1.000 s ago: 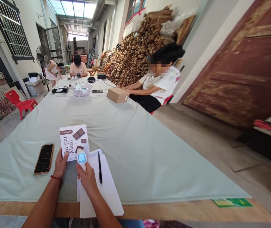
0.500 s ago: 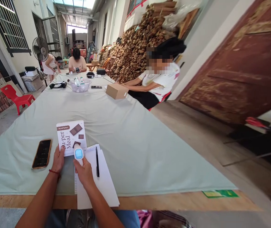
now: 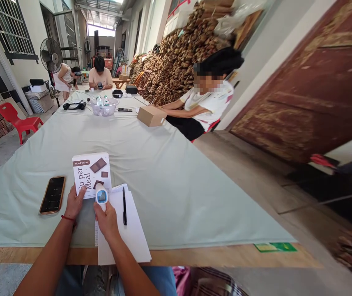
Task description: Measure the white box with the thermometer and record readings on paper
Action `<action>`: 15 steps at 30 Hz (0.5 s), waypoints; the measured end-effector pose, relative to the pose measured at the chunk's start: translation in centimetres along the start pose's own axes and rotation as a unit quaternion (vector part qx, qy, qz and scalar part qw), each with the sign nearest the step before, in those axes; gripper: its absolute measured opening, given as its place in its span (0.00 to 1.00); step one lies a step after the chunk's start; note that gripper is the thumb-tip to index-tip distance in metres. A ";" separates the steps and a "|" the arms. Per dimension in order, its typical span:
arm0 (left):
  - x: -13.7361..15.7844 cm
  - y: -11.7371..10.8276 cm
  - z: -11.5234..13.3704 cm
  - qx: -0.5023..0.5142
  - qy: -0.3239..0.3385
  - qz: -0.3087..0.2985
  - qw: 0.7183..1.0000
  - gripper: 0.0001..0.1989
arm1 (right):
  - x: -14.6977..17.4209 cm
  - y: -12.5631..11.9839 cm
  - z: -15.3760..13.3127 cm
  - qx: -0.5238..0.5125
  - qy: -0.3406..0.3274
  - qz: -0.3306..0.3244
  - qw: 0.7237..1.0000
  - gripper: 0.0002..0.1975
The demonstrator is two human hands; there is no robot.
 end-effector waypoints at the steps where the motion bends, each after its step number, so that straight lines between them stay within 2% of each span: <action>1: 0.0 0.0 0.2 -0.006 0.003 -0.001 1.000 0.23 | 0.0 0.0 0.0 -0.001 0.000 0.000 1.000 0.16; 8: 0.0 -0.2 0.6 -0.048 0.015 -0.002 0.999 0.23 | 0.1 0.2 0.0 -0.026 0.005 0.000 1.000 0.15; 15: -0.1 -0.1 0.2 0.003 0.024 -0.005 1.000 0.22 | 0.1 0.4 -0.1 0.000 0.011 0.008 1.000 0.17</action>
Point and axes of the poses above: each hand's wrist, its own x-axis away from the middle knuckle, its own y-axis out of the palm, z = x × y, the point moved 6 cm from there along -x, towards the middle knuckle, and after that the axes turned 14 degrees about -z, right-handed, at the moved point
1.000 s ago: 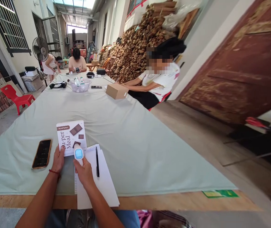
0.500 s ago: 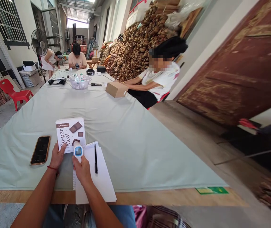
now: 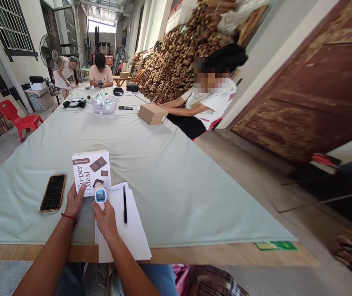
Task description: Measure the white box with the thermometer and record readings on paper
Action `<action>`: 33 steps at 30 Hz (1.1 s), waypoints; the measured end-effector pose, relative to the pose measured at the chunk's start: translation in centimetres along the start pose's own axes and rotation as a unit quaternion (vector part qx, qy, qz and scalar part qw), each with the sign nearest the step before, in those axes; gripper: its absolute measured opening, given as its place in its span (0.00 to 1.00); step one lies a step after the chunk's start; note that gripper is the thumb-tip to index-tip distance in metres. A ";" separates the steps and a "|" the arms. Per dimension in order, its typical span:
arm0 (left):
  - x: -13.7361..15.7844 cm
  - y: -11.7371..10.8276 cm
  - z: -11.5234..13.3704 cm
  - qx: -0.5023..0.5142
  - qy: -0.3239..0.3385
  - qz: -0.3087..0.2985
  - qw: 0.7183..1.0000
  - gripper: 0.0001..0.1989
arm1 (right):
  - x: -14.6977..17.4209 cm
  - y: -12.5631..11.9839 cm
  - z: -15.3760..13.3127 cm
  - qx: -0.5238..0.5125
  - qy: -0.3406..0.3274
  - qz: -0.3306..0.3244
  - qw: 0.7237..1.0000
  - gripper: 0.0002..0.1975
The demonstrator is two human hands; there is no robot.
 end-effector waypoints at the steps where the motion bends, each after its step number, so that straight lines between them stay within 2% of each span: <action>1: 0.0 0.0 0.0 0.003 -0.002 -0.001 1.000 0.22 | 0.0 0.0 0.0 -0.001 0.000 0.001 1.000 0.17; 13: 0.1 0.0 0.3 0.001 -0.005 -0.001 1.000 0.22 | 0.0 0.0 0.2 0.001 0.008 0.011 1.000 0.17; 20: 0.1 0.2 -0.1 -0.010 0.001 -0.010 1.000 0.22 | 0.6 0.1 -0.6 -0.036 -0.010 -0.035 0.999 0.17; 27: 0.1 0.0 -0.3 -0.005 0.006 0.002 1.000 0.23 | 2.5 -0.6 -4.7 -0.015 -0.065 -0.051 0.996 0.19; 33: 0.0 -0.1 -0.5 -0.010 0.001 0.001 1.000 0.24 | 5.0 -1.8 -9.4 -0.012 -0.106 -0.017 0.994 0.19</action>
Point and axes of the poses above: each hand's wrist, its own x-axis away from the middle knuckle, its own y-axis out of the palm, z = x × y, the point moved 6 cm from there along -x, towards the middle knuckle, and after that the axes turned 14 degrees about -z, right-handed, at the moved point
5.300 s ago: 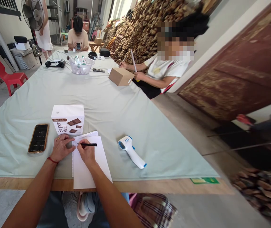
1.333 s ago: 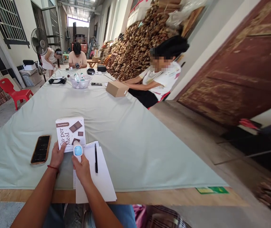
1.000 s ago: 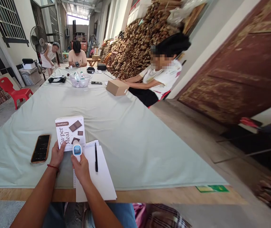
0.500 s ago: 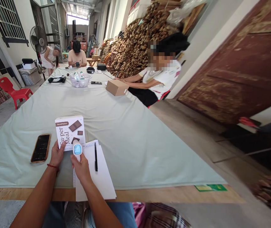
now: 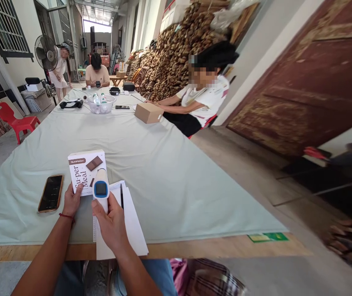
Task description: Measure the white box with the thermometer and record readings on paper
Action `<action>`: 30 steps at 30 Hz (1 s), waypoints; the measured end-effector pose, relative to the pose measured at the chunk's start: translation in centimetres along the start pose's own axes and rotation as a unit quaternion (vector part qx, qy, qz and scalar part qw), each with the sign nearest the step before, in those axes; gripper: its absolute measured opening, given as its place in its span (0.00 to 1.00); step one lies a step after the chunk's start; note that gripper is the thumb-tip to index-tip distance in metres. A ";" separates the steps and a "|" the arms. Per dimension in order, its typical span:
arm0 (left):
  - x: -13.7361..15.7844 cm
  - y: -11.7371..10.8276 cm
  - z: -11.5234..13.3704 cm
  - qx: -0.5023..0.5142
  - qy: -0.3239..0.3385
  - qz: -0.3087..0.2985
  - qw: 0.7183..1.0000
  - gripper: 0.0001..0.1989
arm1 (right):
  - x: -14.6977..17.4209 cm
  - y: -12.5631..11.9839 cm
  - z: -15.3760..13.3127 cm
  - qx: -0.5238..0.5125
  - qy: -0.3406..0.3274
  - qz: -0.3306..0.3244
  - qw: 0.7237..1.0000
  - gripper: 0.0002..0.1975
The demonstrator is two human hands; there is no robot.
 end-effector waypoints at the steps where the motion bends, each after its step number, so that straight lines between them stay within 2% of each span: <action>1: 0.0 0.0 0.1 0.001 0.000 0.000 1.000 0.24 | 0.2 -0.1 -0.6 0.000 -0.002 0.003 1.000 0.19; 6: 0.0 -0.2 0.5 0.010 -0.004 -0.001 1.000 0.23 | 1.2 -0.8 -2.2 -0.006 -0.007 0.019 1.000 0.22; 11: -0.1 -0.2 0.7 0.022 -0.003 0.000 1.000 0.25 | 1.8 -1.7 -2.3 -0.007 -0.023 0.034 0.999 0.20; 14: -0.2 -0.5 0.4 0.056 0.002 0.027 0.998 0.27 | 1.2 -4.1 -1.2 0.049 -0.010 0.053 0.997 0.20; 16: -0.2 -1.1 0.0 0.072 0.012 0.079 0.994 0.32 | 0.5 -7.2 0.2 0.127 0.013 0.085 0.988 0.24; 18: -0.1 -1.6 -0.3 0.081 0.027 0.127 0.988 0.37 | -0.3 -10.9 2.0 0.237 0.048 0.117 0.963 0.27; 19: 0.0 -1.7 -0.5 0.084 0.034 0.142 0.986 0.39 | -0.6 -12.9 3.2 0.301 0.087 0.133 0.940 0.26; 21: 0.0 -1.8 -0.8 0.085 0.044 0.153 0.984 0.40 | -0.7 -16.7 5.5 0.416 0.184 0.164 0.875 0.27; 23: -0.1 -1.6 -0.8 0.071 0.046 0.144 0.986 0.39 | -0.5 -19.6 7.2 0.487 0.236 0.169 0.824 0.27; 26: -0.1 -1.4 -0.8 0.023 0.045 0.133 0.990 0.35 | 0.0 -22.0 8.3 0.553 0.233 0.172 0.781 0.22; 28: -0.1 -1.4 -0.7 -0.024 0.047 0.144 0.988 0.33 | 0.2 -22.4 8.2 0.593 0.196 0.184 0.759 0.19; 30: 0.0 -1.5 -0.8 -0.073 0.036 0.163 0.983 0.32 | 0.2 -21.8 7.7 0.625 0.133 0.203 0.742 0.17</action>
Point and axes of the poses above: each hand's wrist, its own x-axis away from the middle knuckle, its own y-axis out of the palm, z = x × y, the point moved 6 cm from there along -x, towards the middle knuckle, and after that the axes turned 14 degrees about -z, right-handed, at the moved point
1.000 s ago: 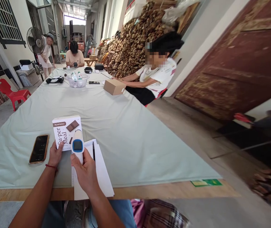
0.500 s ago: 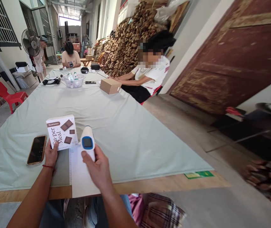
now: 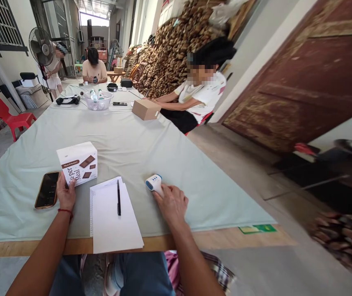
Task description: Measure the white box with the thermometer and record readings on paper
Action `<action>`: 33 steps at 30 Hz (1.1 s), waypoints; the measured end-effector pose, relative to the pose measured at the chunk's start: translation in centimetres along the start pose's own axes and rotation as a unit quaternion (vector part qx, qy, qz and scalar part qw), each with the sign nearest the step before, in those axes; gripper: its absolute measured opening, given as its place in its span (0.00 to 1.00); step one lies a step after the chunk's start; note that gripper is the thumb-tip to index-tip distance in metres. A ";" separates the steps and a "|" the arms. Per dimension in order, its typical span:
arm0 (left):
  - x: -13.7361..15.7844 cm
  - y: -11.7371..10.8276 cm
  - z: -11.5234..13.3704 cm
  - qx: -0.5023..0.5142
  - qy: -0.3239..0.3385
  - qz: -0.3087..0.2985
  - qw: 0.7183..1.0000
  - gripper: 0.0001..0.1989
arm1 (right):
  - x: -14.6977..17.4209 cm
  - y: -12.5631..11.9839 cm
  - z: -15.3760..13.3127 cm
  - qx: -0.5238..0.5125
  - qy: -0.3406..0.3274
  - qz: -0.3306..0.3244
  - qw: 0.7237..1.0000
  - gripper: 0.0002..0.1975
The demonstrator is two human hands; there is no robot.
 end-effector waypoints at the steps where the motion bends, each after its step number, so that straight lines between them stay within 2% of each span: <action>1: 0.0 -0.1 -0.1 -0.023 -0.008 0.006 1.000 0.32 | 0.2 -0.1 -0.7 -0.005 -0.029 0.027 0.999 0.16; 3: 0.0 -0.2 -0.3 -0.056 -0.025 0.012 0.998 0.30 | 0.5 0.2 -3.0 -0.047 -0.098 0.046 0.993 0.14; 5: 0.0 -0.2 -0.4 -0.075 -0.024 0.007 0.997 0.28 | 0.7 1.4 -5.9 -0.114 -0.148 -0.004 0.982 0.13; 8: -0.1 0.0 -0.5 -0.079 -0.011 -0.018 0.997 0.24 | 0.6 3.6 -10.0 -0.131 -0.133 -0.117 0.975 0.11; 10: -0.1 0.5 -0.8 -0.073 -0.022 -0.048 0.996 0.24 | 0.6 4.4 -12.1 -0.103 -0.120 -0.159 0.975 0.12; 13: 0.0 1.4 -0.8 -0.079 -0.040 -0.097 0.991 0.27 | 0.4 4.7 -13.5 -0.064 -0.128 -0.184 0.972 0.18; 16: 0.1 2.2 0.0 -0.118 -0.016 -0.132 0.984 0.27 | 0.2 4.6 -13.0 -0.146 -0.149 -0.175 0.962 0.20; 18: 0.1 2.3 0.4 -0.134 -0.010 -0.137 0.981 0.25 | 0.3 4.4 -12.4 -0.280 -0.171 -0.155 0.932 0.19; 21: 0.0 1.7 0.3 -0.125 -0.044 -0.112 0.985 0.17 | 1.2 4.5 -12.2 -0.479 -0.197 -0.132 0.845 0.18; 23: -0.1 1.6 0.2 -0.115 -0.051 -0.131 0.983 0.08 | 2.1 4.6 -12.7 -0.549 -0.197 -0.129 0.802 0.18; 25: -0.2 1.9 0.3 -0.112 -0.033 -0.197 0.973 0.03 | 3.1 4.5 -13.6 -0.572 -0.185 -0.130 0.789 0.16; 28: 0.2 2.3 0.8 -0.117 0.012 -0.301 0.946 0.05 | 4.5 4.1 -15.6 -0.585 -0.186 -0.155 0.774 0.20; 31: 1.6 2.4 1.6 -0.129 0.038 -0.352 0.927 0.11 | 5.0 3.5 -17.5 -0.605 -0.192 -0.211 0.743 0.24; 33: 2.9 2.7 2.2 -0.162 0.047 -0.367 0.915 0.15 | 4.8 3.0 -18.1 -0.598 -0.183 -0.246 0.740 0.22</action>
Point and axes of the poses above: each hand's wrist, its own x-axis away from the middle knuckle, its own y-axis out of the palm, z = x × y, the point moved 6 cm from there along -x, towards the middle knuckle, and after that the axes turned 14 degrees about -z, right-handed, at the moved point
